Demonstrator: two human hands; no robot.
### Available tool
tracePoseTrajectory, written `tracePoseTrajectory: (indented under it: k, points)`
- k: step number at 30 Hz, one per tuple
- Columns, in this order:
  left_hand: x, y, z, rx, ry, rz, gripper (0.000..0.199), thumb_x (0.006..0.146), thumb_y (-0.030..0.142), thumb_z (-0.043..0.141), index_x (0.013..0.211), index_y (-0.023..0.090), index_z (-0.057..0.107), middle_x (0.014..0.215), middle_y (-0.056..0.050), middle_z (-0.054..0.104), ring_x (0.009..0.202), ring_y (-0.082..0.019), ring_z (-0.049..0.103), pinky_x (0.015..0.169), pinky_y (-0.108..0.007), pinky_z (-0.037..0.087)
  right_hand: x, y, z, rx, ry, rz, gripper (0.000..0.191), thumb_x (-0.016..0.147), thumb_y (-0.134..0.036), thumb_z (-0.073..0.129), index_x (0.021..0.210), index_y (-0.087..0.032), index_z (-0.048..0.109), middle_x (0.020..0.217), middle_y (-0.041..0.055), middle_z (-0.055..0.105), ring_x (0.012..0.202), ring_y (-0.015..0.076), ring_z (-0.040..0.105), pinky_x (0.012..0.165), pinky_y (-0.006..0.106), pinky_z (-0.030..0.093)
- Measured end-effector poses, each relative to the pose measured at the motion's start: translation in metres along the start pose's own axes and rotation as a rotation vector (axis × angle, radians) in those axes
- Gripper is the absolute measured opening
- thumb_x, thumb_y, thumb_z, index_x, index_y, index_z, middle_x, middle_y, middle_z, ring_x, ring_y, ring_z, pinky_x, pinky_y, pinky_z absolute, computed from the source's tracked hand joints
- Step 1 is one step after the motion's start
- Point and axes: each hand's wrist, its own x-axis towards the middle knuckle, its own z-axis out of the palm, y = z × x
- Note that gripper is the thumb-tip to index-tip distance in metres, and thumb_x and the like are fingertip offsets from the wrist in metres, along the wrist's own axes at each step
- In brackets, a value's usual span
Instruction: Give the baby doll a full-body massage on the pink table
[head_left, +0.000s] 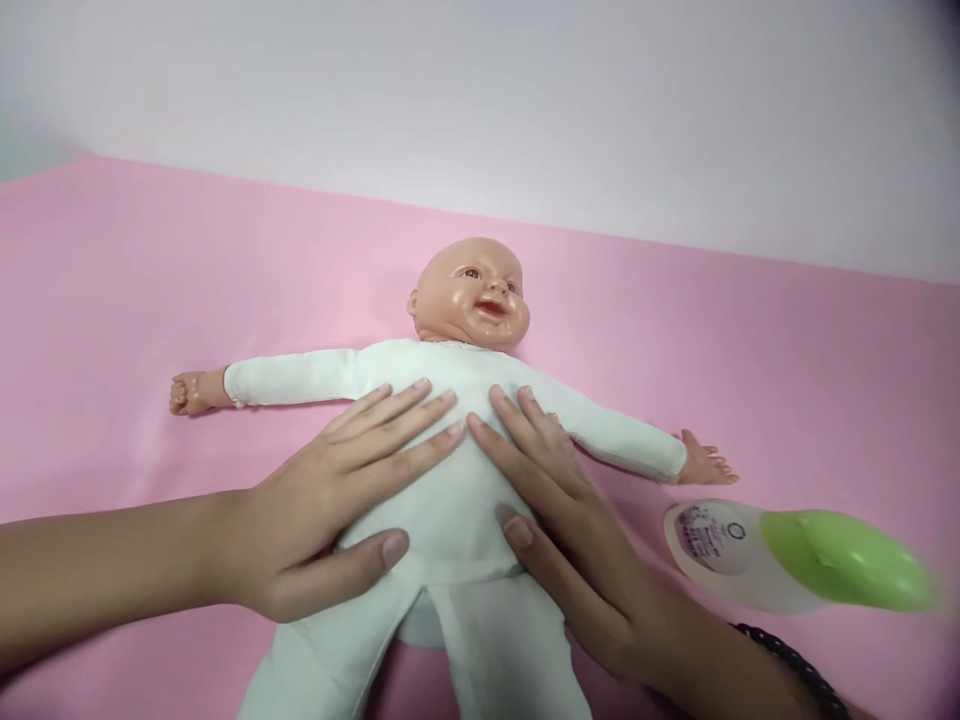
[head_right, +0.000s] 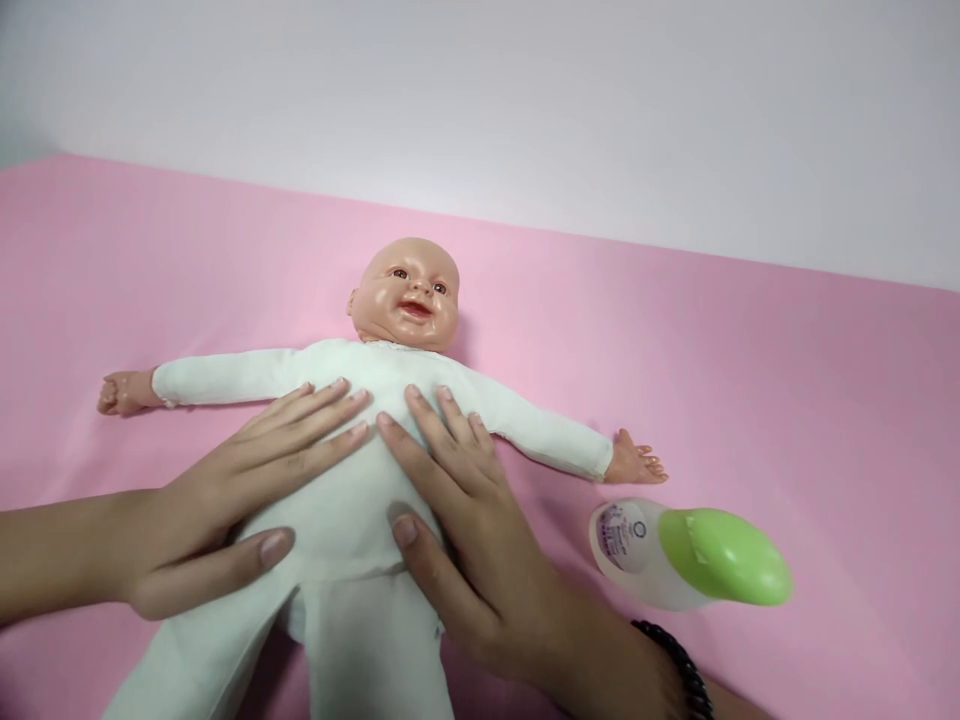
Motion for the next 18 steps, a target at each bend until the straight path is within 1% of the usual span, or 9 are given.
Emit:
tracePoseTrajectory:
  k: [3,4,6,9,10,12,14,16,18]
  points:
    - [-0.003,0.003,0.005,-0.004,0.085,-0.146,0.072,0.106,0.035,0.045,0.169,0.027,0.013,0.176,-0.007,0.011,0.163,-0.033,0.008,0.131,-0.06,0.011,-0.003,0.0,0.005,0.011,0.073,0.061,0.066,0.107,-0.034,0.047,0.168,-0.024,0.022,0.173,0.0092,0.02,0.162,0.0313,0.011,0.126,0.066,0.023]
    - [-0.003,0.003,0.006,-0.002,0.116,-0.171,0.071,0.106,0.033,0.045,0.169,0.027,0.012,0.176,-0.007,0.011,0.163,-0.032,0.008,0.132,-0.059,0.013,-0.003,0.0,0.007,0.025,0.113,0.072,0.066,0.107,-0.034,0.049,0.167,-0.024,0.024,0.173,0.0096,0.023,0.161,0.0313,0.014,0.126,0.066,0.025]
    - [-0.002,0.002,0.007,0.005,0.162,-0.189,0.07,0.106,0.029,0.046,0.169,0.027,0.016,0.175,-0.007,0.015,0.162,-0.031,0.012,0.132,-0.056,0.018,-0.002,0.002,0.011,0.063,0.217,0.078,0.062,0.105,-0.029,0.054,0.163,-0.023,0.035,0.168,0.0102,0.035,0.159,0.0303,0.027,0.126,0.062,0.032]
    - [0.001,0.001,0.006,0.023,0.242,-0.133,0.065,0.103,0.022,0.052,0.164,0.027,0.033,0.169,-0.008,0.036,0.158,-0.03,0.03,0.13,-0.054,0.029,0.002,0.004,0.015,0.079,0.41,0.072,0.043,0.099,-0.019,0.063,0.142,-0.022,0.06,0.149,0.0087,0.061,0.142,0.0258,0.055,0.122,0.051,0.045]
    - [0.002,0.001,0.005,0.027,0.279,-0.096,0.062,0.101,0.018,0.054,0.161,0.026,0.04,0.163,-0.009,0.046,0.155,-0.029,0.037,0.128,-0.052,0.033,0.003,0.004,0.016,0.072,0.463,0.065,0.035,0.097,-0.016,0.066,0.131,-0.022,0.067,0.138,0.0071,0.069,0.135,0.0241,0.061,0.12,0.048,0.048]
    - [0.003,0.001,0.002,0.032,0.333,-0.003,0.059,0.097,0.01,0.056,0.154,0.023,0.051,0.15,-0.009,0.061,0.147,-0.025,0.05,0.126,-0.047,0.04,0.003,0.005,0.015,0.075,0.517,0.032,0.026,0.093,-0.01,0.068,0.116,-0.022,0.072,0.119,0.0041,0.076,0.125,0.0212,0.068,0.116,0.042,0.052]
    - [0.003,0.001,-0.002,0.042,0.314,0.091,0.058,0.093,0.003,0.055,0.149,0.018,0.057,0.142,-0.01,0.067,0.142,-0.023,0.056,0.123,-0.041,0.044,0.001,0.006,0.012,0.103,0.456,-0.041,0.03,0.093,-0.005,0.064,0.118,-0.021,0.071,0.117,0.0036,0.077,0.125,0.0198,0.067,0.116,0.039,0.052]
    - [0.002,0.0,-0.005,0.055,0.229,0.185,0.06,0.091,0.001,0.052,0.149,0.013,0.056,0.143,-0.013,0.066,0.142,-0.023,0.055,0.123,-0.038,0.044,-0.001,0.006,0.009,0.114,0.306,-0.148,0.042,0.096,-0.003,0.057,0.133,-0.019,0.065,0.133,0.0059,0.072,0.136,0.0199,0.061,0.121,0.039,0.048]
    - [0.001,-0.001,-0.006,0.059,0.134,0.259,0.064,0.09,0.003,0.05,0.153,0.01,0.049,0.148,-0.016,0.061,0.146,-0.024,0.05,0.125,-0.039,0.04,-0.003,0.006,0.005,0.106,0.153,-0.224,0.052,0.098,-0.005,0.051,0.148,-0.018,0.055,0.15,0.0067,0.061,0.148,0.0206,0.048,0.127,0.042,0.04]
